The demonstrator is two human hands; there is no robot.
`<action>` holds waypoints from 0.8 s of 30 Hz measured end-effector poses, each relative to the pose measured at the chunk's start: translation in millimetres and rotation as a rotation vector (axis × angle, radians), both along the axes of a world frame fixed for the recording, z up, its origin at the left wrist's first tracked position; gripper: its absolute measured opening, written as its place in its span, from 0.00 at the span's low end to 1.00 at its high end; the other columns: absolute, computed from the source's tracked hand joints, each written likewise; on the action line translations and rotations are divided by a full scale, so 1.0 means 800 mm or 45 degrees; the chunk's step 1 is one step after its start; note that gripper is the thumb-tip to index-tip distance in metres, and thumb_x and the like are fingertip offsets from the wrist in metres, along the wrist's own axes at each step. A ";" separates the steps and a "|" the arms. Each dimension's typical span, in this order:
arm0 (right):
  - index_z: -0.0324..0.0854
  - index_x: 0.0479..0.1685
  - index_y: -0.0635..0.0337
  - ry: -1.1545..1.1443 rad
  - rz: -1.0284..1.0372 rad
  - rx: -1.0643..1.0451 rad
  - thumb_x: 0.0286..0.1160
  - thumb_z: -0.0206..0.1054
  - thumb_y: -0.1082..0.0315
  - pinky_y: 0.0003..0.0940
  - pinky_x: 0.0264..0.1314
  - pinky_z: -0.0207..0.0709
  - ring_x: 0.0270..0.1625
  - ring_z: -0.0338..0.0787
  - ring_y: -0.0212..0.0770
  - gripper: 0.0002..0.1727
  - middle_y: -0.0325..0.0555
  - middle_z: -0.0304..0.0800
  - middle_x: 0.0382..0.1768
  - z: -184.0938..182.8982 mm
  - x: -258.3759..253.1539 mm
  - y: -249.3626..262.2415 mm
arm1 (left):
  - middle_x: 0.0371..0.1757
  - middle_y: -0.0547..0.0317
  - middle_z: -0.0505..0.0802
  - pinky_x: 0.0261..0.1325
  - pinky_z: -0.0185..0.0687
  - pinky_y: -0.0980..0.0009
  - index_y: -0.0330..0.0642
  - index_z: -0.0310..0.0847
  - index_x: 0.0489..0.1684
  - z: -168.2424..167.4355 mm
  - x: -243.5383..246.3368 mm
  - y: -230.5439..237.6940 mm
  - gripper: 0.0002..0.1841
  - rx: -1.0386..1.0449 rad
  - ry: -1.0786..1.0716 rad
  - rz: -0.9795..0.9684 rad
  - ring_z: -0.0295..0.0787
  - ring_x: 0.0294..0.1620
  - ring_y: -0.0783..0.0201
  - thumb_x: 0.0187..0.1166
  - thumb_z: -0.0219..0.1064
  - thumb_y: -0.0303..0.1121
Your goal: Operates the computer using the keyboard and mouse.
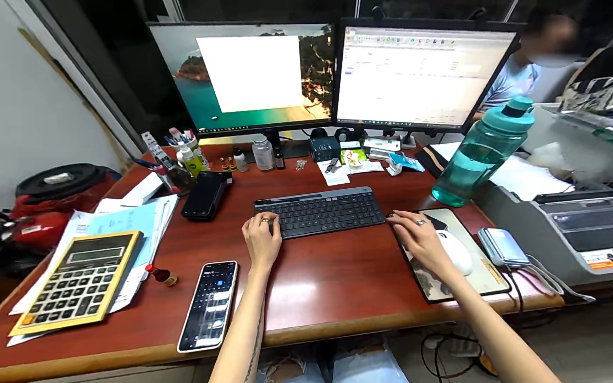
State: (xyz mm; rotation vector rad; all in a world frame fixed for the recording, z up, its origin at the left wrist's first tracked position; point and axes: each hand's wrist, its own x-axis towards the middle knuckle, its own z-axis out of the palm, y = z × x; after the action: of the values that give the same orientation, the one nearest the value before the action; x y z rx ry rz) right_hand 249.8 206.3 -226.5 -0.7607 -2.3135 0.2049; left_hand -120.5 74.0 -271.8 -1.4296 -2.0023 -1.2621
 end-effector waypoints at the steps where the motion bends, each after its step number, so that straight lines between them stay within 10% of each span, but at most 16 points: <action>1: 0.90 0.60 0.59 0.014 -0.057 0.017 0.90 0.54 0.57 0.62 0.80 0.69 0.74 0.84 0.57 0.21 0.55 0.88 0.67 -0.001 0.028 0.003 | 0.53 0.43 0.95 0.73 0.70 0.37 0.35 0.93 0.44 -0.001 0.003 0.000 0.13 -0.002 0.001 -0.018 0.91 0.59 0.40 0.83 0.62 0.32; 8: 0.91 0.56 0.67 0.140 -0.456 0.000 0.92 0.52 0.59 0.63 0.73 0.74 0.70 0.88 0.62 0.23 0.63 0.90 0.64 -0.019 0.133 0.000 | 0.49 0.45 0.96 0.75 0.68 0.37 0.36 0.93 0.42 -0.001 0.008 -0.004 0.10 0.012 -0.011 -0.067 0.92 0.57 0.43 0.82 0.67 0.33; 17: 0.87 0.67 0.56 -0.116 -0.557 0.093 0.80 0.61 0.40 0.72 0.70 0.71 0.74 0.80 0.75 0.32 0.67 0.82 0.73 -0.059 0.129 -0.003 | 0.46 0.48 0.96 0.71 0.72 0.39 0.38 0.93 0.40 -0.007 0.011 -0.002 0.10 0.008 0.023 -0.039 0.93 0.52 0.47 0.81 0.69 0.35; 24: 0.88 0.69 0.48 -0.159 -0.413 0.074 0.83 0.60 0.47 0.66 0.66 0.78 0.73 0.84 0.68 0.24 0.61 0.85 0.72 -0.063 0.128 -0.004 | 0.45 0.48 0.97 0.71 0.73 0.40 0.38 0.94 0.39 -0.008 0.016 0.004 0.12 -0.019 0.083 -0.051 0.94 0.51 0.47 0.82 0.66 0.35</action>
State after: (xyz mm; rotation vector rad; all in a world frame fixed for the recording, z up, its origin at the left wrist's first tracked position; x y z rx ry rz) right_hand 351.9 203.4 -277.3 -1.1310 -2.2593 -0.0567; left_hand -107.4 77.1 -278.2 -1.5051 -1.9538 -1.2035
